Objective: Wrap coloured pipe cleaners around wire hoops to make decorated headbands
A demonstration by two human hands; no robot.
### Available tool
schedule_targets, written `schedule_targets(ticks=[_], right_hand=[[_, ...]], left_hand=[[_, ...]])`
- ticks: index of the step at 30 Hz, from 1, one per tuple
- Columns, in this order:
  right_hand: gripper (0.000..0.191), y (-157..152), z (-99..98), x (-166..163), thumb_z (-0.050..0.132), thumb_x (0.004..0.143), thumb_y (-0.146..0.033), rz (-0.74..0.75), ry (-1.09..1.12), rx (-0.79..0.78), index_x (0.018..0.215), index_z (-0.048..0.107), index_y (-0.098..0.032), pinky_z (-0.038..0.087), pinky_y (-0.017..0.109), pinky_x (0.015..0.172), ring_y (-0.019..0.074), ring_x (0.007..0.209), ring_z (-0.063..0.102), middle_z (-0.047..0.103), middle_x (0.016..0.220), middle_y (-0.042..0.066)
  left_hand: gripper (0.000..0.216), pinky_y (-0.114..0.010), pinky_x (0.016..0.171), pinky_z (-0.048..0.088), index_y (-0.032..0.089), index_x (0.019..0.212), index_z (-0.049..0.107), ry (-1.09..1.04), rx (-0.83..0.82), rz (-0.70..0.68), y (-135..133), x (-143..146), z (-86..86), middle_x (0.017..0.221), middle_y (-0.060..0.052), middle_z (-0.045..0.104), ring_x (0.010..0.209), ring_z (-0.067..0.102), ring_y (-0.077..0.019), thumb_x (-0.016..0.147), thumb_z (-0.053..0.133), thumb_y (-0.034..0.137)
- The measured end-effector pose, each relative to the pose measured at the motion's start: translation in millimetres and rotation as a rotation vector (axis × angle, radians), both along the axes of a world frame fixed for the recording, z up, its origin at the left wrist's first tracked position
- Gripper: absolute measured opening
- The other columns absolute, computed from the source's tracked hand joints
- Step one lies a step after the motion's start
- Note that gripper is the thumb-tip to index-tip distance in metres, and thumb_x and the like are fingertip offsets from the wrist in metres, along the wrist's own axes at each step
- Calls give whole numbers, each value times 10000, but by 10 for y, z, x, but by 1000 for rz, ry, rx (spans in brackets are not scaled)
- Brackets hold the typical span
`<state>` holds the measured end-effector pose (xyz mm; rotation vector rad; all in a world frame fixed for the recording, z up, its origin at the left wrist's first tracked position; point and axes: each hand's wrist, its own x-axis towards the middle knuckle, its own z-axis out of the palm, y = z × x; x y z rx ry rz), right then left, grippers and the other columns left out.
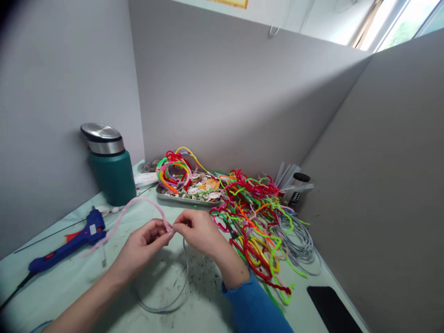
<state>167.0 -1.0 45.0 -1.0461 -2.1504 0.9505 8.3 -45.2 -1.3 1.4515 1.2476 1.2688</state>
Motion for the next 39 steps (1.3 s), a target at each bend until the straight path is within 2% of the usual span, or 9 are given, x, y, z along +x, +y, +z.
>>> schedule_targets(ticks=[4,9,13,18,30,39], right_hand=[[122,-29,-6,-3,558,802,-235,-16,-72,54,789,649,-155,345,193,540,102,628,525,633,699,-4],[112,-75,5,-33,553,810,-225,-44,-136,155,808,654,-175,352,200,558,113,653,557,664,741,1],[110,-121,17,-61,541,803,-188,-69,-218,273,813,650,-184,353,209,574,123,678,564,668,764,7],[103,-161,7,-92,551,797,-199,-118,-326,368,815,649,-171,356,225,610,141,718,573,667,804,39],[113,-139,5,-112,554,791,-149,-96,-311,388,782,666,-163,354,221,612,136,695,583,675,762,35],[124,-120,-19,-86,547,801,-149,-90,-224,286,792,667,-178,366,214,593,129,681,579,682,768,19]], left_hand=[[179,-206,538,346,177,783,551,65,53,53,-8,-6,-36,641,35,508,576,458,-109,774,572,354],[172,-200,466,273,189,784,561,154,53,111,-35,-2,19,506,79,370,479,364,-97,770,571,360],[182,-201,492,314,189,800,557,142,62,97,-32,-2,41,588,54,460,515,407,-99,796,536,370],[177,-209,518,347,184,764,559,170,106,140,-5,-14,-22,666,24,536,551,467,-110,800,530,355],[195,-211,553,361,171,754,588,124,104,121,-5,-12,-15,691,1,573,614,499,-128,799,535,353],[203,-206,536,359,167,716,581,30,41,98,-15,-5,32,651,13,555,588,489,-119,761,570,365]])
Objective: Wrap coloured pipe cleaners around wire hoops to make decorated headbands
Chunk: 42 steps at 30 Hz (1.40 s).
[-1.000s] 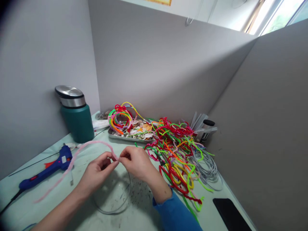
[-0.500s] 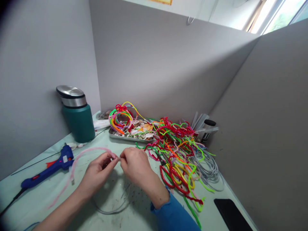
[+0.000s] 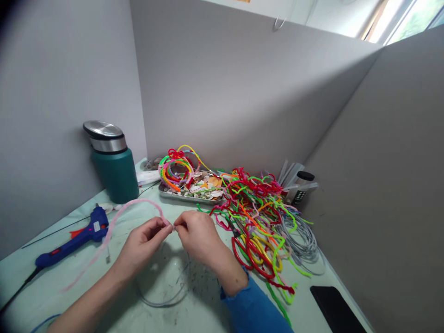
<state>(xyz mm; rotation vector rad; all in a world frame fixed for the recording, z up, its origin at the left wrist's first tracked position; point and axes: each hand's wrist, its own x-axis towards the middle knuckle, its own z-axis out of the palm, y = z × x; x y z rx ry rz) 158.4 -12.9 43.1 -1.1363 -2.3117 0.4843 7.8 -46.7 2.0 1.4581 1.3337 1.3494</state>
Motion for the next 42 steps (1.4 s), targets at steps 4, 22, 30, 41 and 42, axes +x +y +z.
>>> schedule_targets(ticks=[4,22,30,41,42], right_hand=[[137,-1,-22,-14,538,791,-120,23,28,-3,774,662,-177,370,212,605,126,689,579,680,759,12],[129,-34,-18,-44,551,802,-144,45,93,-45,777,673,-178,374,205,627,118,706,576,679,758,3],[81,-24,-33,-25,620,772,-252,5,51,-119,796,664,-188,360,204,575,128,682,566,672,765,9],[103,7,-47,-36,617,779,-244,-48,134,-140,714,659,-177,366,205,579,122,651,569,673,703,2],[96,17,-48,-30,615,777,-233,-57,144,-144,715,659,-175,369,206,581,123,651,571,673,704,3]], left_hand=[[208,-193,472,336,170,701,555,-72,-65,-63,-5,3,52,558,42,498,492,436,-92,767,562,367],[222,-170,390,299,172,751,489,-329,-178,-112,15,-24,66,596,30,595,436,448,-68,720,623,346],[260,-154,391,254,177,841,477,-265,-197,-44,40,-1,6,445,65,533,392,391,-63,732,605,374],[194,-182,465,373,153,802,565,-137,-97,10,-1,24,32,601,20,595,494,502,-83,755,585,341],[204,-195,498,403,149,830,583,-127,-83,8,-5,24,25,652,4,615,534,529,-95,753,588,337]])
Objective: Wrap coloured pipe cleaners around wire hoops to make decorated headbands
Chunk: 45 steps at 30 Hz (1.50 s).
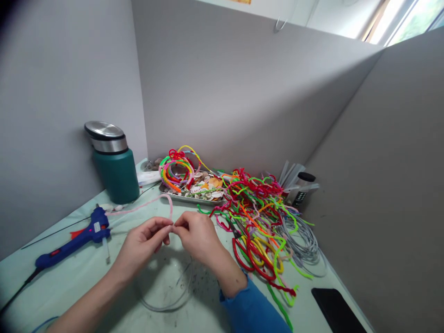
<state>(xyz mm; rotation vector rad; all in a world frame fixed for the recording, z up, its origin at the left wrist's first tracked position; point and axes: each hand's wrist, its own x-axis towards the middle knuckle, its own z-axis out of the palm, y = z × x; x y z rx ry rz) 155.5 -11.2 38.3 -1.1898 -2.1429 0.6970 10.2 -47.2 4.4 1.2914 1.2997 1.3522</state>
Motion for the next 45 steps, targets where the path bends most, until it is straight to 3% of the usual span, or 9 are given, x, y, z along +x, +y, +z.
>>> schedule_targets(ticks=[4,8,17,21,33,36,40,43,45], right_hand=[[68,32,1,22,613,764,-193,-17,49,-17,726,665,-171,381,208,590,124,655,579,676,712,4],[63,38,-7,16,610,755,-175,-15,77,-28,731,667,-173,390,208,596,126,661,588,679,720,4],[73,25,25,-2,618,759,-195,-28,91,-30,727,676,-165,405,213,599,131,654,592,682,713,10],[67,12,34,7,613,758,-176,-18,94,-17,732,674,-165,414,215,612,129,657,592,682,715,8],[161,3,32,22,642,745,-248,24,150,-97,875,597,-165,409,204,562,111,650,570,635,751,-3],[207,15,50,37,529,841,-361,27,189,-98,826,587,-163,404,201,546,102,615,563,630,736,3],[248,56,52,79,413,899,-310,16,201,-122,799,581,-158,399,187,513,80,532,551,641,720,6],[179,70,18,95,456,865,-259,50,168,-237,948,585,-166,390,174,460,73,450,521,646,673,-4],[249,66,-12,89,476,849,-246,111,161,-345,1074,556,-174,392,169,438,74,422,512,650,659,-8]], left_hand=[[261,-259,634,471,144,960,617,79,56,-20,3,-6,-65,809,-45,654,667,593,-142,746,601,293],[313,-267,621,494,171,1060,567,53,114,26,34,-6,-128,881,-41,638,666,594,-137,768,586,281],[210,-244,575,487,172,939,674,252,266,66,10,-27,-122,979,-75,656,619,590,-118,801,557,278],[195,-246,579,480,172,877,698,287,307,68,6,-23,-120,927,-72,673,588,570,-117,804,555,283],[162,-222,554,431,186,812,700,192,189,149,-4,-40,-2,787,-26,671,557,531,-112,765,590,296],[190,-211,538,414,176,828,696,138,133,193,12,-76,-8,721,-16,656,547,514,-107,747,612,326],[276,-191,482,366,153,872,695,-8,33,189,25,-107,6,619,-1,618,528,485,-99,707,650,370],[333,-183,445,329,138,874,690,-151,-20,154,28,-108,22,538,29,554,481,435,-83,664,684,397],[350,-185,443,325,133,877,683,-232,-42,114,30,-106,25,508,46,516,456,407,-75,652,695,401]])
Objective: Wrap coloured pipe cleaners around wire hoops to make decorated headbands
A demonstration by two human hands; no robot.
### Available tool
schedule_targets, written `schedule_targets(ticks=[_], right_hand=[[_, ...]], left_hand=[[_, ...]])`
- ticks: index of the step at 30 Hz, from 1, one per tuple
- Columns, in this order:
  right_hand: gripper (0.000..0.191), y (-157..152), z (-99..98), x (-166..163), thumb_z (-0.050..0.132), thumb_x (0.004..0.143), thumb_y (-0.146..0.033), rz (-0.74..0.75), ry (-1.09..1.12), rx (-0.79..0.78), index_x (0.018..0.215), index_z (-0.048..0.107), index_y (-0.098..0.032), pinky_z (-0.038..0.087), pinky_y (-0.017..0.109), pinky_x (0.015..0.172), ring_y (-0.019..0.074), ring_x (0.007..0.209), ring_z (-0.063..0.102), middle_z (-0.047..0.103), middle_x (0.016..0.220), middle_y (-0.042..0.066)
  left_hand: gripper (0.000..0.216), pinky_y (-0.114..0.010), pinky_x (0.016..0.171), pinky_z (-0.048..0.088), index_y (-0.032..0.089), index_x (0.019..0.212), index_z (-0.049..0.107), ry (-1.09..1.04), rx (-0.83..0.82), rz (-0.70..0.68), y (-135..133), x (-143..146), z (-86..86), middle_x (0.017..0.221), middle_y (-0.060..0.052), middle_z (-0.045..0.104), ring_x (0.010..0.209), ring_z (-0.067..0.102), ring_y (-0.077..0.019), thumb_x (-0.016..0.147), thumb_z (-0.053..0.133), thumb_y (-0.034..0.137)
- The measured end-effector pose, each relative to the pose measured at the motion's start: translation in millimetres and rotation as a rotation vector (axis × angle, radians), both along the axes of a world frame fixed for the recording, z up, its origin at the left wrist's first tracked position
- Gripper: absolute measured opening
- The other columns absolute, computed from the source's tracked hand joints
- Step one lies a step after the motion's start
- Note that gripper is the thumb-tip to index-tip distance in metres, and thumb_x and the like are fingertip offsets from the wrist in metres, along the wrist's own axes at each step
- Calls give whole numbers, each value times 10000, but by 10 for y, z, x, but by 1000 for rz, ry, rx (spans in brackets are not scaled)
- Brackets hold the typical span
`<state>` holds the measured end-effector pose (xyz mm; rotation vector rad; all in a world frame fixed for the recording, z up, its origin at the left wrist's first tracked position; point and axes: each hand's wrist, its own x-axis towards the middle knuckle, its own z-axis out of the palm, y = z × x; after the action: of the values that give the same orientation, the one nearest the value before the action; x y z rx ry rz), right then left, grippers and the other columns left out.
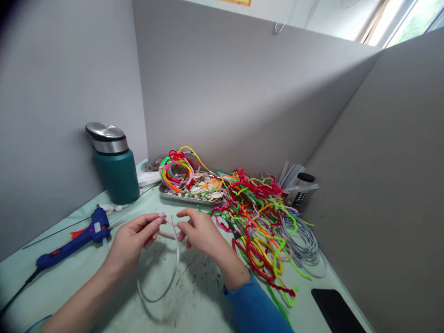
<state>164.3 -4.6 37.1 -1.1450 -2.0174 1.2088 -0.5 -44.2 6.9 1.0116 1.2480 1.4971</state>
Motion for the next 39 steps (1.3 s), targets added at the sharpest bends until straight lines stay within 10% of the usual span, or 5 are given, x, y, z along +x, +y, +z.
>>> schedule_targets(ticks=[6,16,39], right_hand=[[206,-26,-34,-10,476,858,-297,93,-24,24,818,617,-152,395,164,431,81,448,540,648,662,10],[180,-26,117,37,521,842,-162,-123,-75,643,951,660,-199,437,267,779,167,866,595,668,933,54],[344,-172,182,-65,442,829,-47,158,96,417,1055,653,-196,484,235,764,126,854,618,681,937,26]], left_hand=[[321,-169,415,239,135,881,665,-46,18,-36,2,-8,-12,528,45,506,448,360,-59,682,682,386],[358,-178,382,225,131,869,666,-32,-89,-73,-7,37,4,641,11,591,425,363,-49,630,697,397],[198,-206,449,303,157,564,637,334,-44,-258,-9,98,-140,461,25,526,440,430,-108,687,585,304]])
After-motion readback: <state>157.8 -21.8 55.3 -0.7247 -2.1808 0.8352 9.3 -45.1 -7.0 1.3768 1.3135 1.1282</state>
